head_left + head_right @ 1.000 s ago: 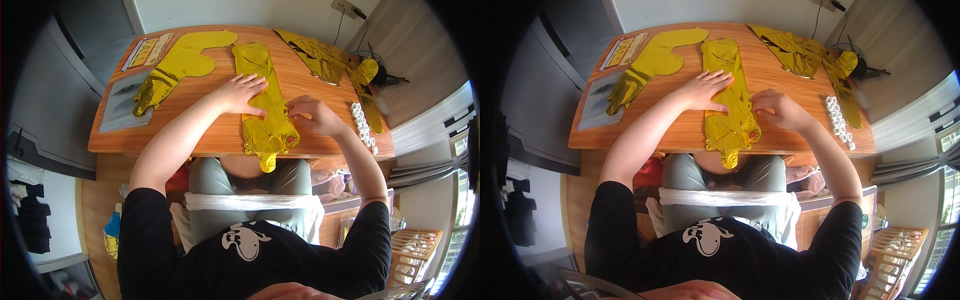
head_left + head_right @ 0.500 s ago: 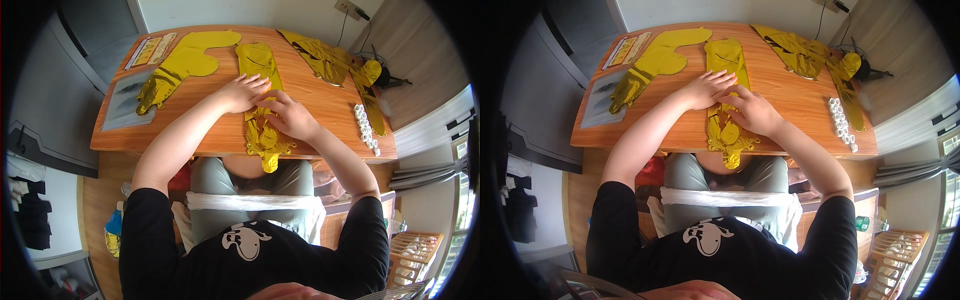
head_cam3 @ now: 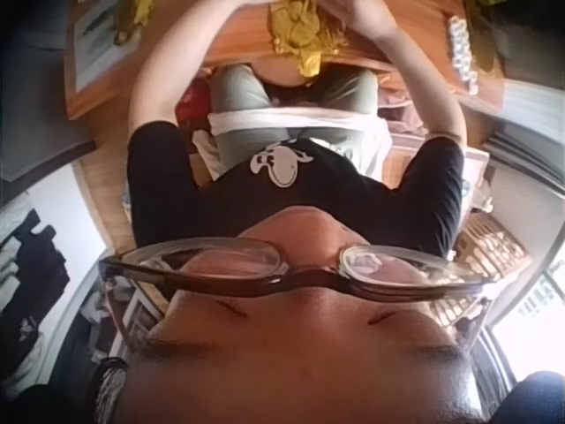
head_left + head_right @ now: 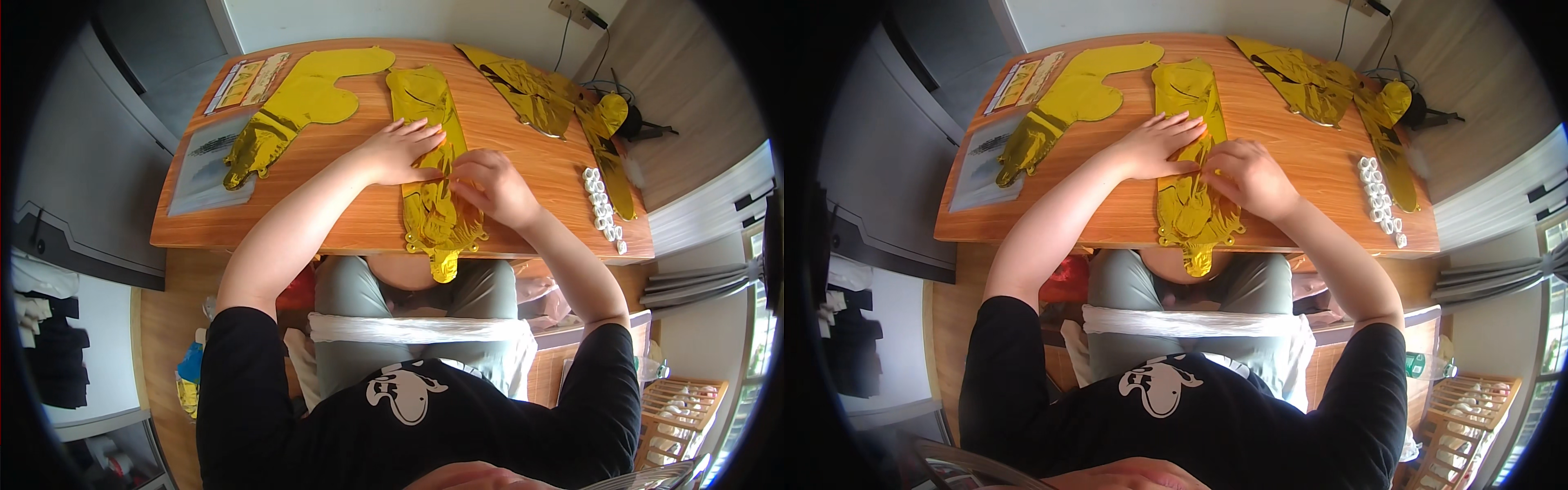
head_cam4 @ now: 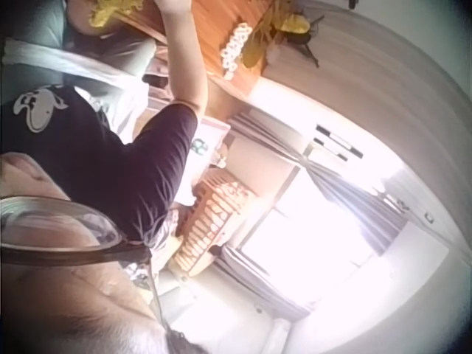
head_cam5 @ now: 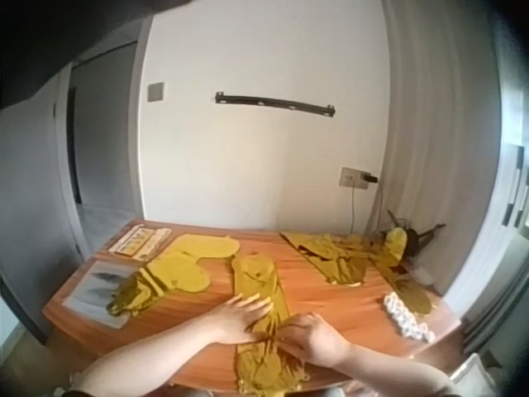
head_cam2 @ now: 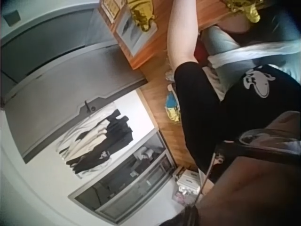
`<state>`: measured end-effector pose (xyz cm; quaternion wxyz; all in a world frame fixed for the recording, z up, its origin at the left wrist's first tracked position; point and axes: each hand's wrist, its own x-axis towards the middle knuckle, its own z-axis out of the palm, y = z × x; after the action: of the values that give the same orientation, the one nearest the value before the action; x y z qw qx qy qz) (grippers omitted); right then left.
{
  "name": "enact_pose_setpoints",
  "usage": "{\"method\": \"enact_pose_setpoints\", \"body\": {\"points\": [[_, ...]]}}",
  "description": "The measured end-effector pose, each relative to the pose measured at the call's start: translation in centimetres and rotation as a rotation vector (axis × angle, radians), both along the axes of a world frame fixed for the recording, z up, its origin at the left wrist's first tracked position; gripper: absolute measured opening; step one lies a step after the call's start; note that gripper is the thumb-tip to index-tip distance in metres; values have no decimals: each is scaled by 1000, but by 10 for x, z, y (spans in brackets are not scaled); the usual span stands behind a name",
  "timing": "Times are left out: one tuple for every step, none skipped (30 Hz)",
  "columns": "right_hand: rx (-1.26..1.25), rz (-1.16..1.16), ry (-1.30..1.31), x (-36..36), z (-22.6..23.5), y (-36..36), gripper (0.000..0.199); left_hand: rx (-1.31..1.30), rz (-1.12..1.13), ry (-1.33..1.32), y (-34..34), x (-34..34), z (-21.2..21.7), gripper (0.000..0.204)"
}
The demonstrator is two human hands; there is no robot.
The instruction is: The person is folding a large gold foil letter-shaped balloon into a compact square at a desk.
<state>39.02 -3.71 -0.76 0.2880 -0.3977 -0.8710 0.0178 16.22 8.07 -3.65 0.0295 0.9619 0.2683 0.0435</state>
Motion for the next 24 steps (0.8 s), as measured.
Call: {"method": "enact_pose_setpoints", "body": {"points": [[0, 0, 2, 1, 3, 1, 17, 0, 0, 2, 0, 0, 0, 89], [-2, -51, -70, 0, 8, 1, 15, 2, 2, 3, 1, -1, -1, 90], [-4, -102, -141, 0, 11, 1, 13, 4, 5, 5, 1, -1, -1, 90], [-5, -102, -140, -1, 9, 1, 13, 3, 5, 6, 2, -2, -2, 90], [0, -107, -152, 0, 7, 1, 13, 3, 4, 8, 2, -1, -2, 90], [5, -111, -165, 0, 6, 1, 13, 2, 3, 9, 3, -1, -2, 91], [5, -112, -164, 0, 6, 1, 13, 3, 2, 10, 3, -1, -2, 91], [-6, -104, -177, 0, 6, 1, 14, 1, 1, 11, 3, -1, -2, 91], [-18, -96, -190, 0, 6, 1, 15, -2, 0, 13, 3, -1, -1, 90], [-18, -96, -190, 0, 7, 0, 15, -2, 0, 13, 3, 0, -1, 90], [-72, -114, -199, -1, 9, 0, 17, -1, 2, 25, 2, 0, 0, 91], [-126, -132, -208, 0, 10, -1, 19, 0, 4, 36, 2, 1, 1, 92], [-127, -133, -207, 0, 11, -1, 19, -2, 2, 37, 1, 2, 2, 92], [-162, -152, -187, -1, 12, -1, 23, 4, 6, 38, 0, 2, 1, 93], [-198, -171, -166, -1, 12, -2, 26, 10, 10, 38, 0, 1, 0, 95], [-198, -170, -166, -2, 13, -2, 26, 9, 10, 39, 0, 1, 0, 95], [-245, -199, -164, -2, 15, -2, 33, 7, 10, 34, 0, 1, 0, 95], [-292, -228, -163, -3, 17, -2, 40, 5, 9, 30, 0, 1, 0, 96], [-292, -227, -163, -4, 20, -2, 40, 5, 10, 30, 0, 0, 0, 96], [-329, -240, -205, -5, 25, -2, 51, 5, 9, 34, 0, 1, 0, 96], [-367, -253, -247, -7, 29, -1, 61, 6, 8, 38, 0, 1, 1, 96], [-368, -254, -246, -8, 32, 0, 61, 5, 7, 38, 0, 1, 1, 96], [-384, -254, -307, -10, 34, 2, 73, 12, 7, 44, 0, 1, 1, 96], [-400, -253, -367, -11, 36, 3, 85, 18, 8, 49, 1, 1, 1, 96]]}}
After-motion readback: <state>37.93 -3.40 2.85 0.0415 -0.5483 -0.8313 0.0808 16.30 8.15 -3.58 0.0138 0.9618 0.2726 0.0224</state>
